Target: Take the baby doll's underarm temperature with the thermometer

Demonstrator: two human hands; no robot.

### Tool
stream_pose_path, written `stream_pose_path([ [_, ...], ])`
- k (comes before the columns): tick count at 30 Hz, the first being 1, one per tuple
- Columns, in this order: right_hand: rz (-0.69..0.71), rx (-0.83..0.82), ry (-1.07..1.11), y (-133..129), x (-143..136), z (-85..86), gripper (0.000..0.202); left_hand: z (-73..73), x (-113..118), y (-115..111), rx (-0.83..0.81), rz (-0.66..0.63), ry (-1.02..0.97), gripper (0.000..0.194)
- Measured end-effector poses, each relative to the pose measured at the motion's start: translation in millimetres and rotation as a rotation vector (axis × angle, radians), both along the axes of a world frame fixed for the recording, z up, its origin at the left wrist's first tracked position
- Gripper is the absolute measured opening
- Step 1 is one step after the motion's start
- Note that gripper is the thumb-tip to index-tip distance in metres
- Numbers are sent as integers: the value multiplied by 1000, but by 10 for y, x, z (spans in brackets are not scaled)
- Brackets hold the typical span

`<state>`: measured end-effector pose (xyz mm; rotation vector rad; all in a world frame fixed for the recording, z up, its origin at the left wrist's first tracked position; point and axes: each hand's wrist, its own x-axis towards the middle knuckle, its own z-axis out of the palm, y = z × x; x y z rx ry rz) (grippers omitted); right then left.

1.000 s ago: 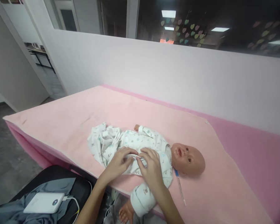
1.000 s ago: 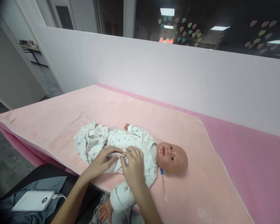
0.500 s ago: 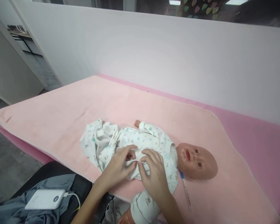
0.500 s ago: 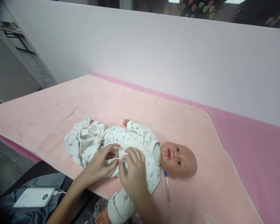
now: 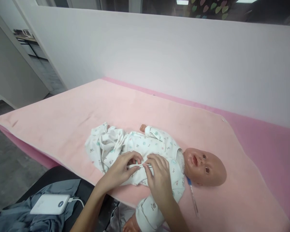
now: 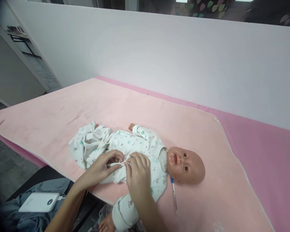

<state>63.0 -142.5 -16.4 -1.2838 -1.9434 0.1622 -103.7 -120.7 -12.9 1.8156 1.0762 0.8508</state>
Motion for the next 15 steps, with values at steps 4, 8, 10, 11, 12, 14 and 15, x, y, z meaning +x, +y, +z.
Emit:
stream_pose_path([
  [4, -9, 18, -4, 8, -8, 1, 13, 28, 6, -20, -4, -1, -8, 15],
  [8, 4, 30, -6, 6, 4, -1, 14, 36, 12, -48, -13, 1, -12, 15],
  [10, 8, 41, -5, 4, 10, -9, 14, 32, 15, -61, -19, 6, -15, 16],
  [11, 10, 46, -5, 4, 11, -14, 15, 30, 17, -66, -21, 6, -20, 16],
  [12, 10, 51, -6, 4, 11, -18, 15, 28, 18, -70, -19, 5, -26, 16],
  [14, 7, 55, -7, 3, 7, -26, 14, 26, 21, -74, -10, 5, -35, 16],
  [15, 4, 54, -8, 3, 4, -28, 14, 27, 22, -74, -3, 6, -35, 15],
])
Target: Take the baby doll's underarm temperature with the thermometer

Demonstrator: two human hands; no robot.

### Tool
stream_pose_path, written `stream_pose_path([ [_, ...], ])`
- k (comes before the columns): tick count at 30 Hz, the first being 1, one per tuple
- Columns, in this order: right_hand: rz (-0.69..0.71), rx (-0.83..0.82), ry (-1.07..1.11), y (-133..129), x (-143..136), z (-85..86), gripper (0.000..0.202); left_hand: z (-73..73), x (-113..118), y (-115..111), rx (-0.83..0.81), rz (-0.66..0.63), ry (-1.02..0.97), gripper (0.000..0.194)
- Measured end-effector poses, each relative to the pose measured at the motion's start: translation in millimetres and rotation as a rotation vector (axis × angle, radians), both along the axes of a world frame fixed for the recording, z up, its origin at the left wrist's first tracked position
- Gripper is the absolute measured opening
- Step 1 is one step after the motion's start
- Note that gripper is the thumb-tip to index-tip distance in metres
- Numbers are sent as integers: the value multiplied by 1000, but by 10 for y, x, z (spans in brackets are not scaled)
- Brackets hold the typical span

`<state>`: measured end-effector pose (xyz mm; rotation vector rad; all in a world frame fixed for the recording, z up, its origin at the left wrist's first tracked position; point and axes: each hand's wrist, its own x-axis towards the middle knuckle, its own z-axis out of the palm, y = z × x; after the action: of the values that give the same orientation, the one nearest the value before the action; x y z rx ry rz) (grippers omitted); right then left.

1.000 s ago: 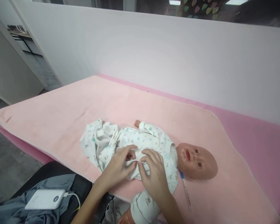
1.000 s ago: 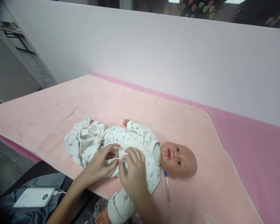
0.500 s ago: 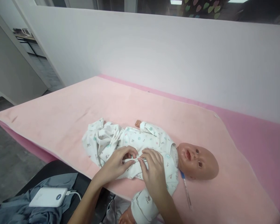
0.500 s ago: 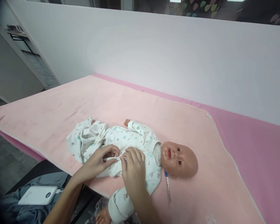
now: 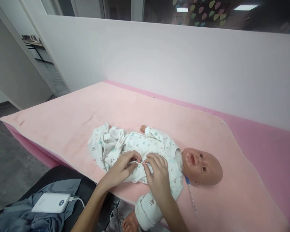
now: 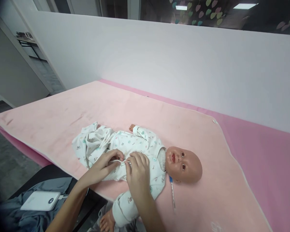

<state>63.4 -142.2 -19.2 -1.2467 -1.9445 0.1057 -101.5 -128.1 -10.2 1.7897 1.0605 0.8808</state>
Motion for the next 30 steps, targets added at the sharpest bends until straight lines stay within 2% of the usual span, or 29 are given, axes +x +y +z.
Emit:
stream_pose_path([
  [9, -25, 30, -32, 7, -42, 4, 14, 0, 25, -6, -4, 1, 5, 14],
  [14, -33, 39, 12, -3, -39, 1, 8, -4, -11, -16, -6, 7, -31, 12],
  [17, -5, 29, -3, -15, -29, 5, 13, 3, -35, -6, 10, 10, -68, 15],
  [24, -2, 13, -72, -15, -12, -10, 16, -85, 50, -21, 171, 168, 39, 18],
  [30, -30, 39, -156, -10, -50, -9, 13, -192, 63, -135, 322, 203, 148, 23],
])
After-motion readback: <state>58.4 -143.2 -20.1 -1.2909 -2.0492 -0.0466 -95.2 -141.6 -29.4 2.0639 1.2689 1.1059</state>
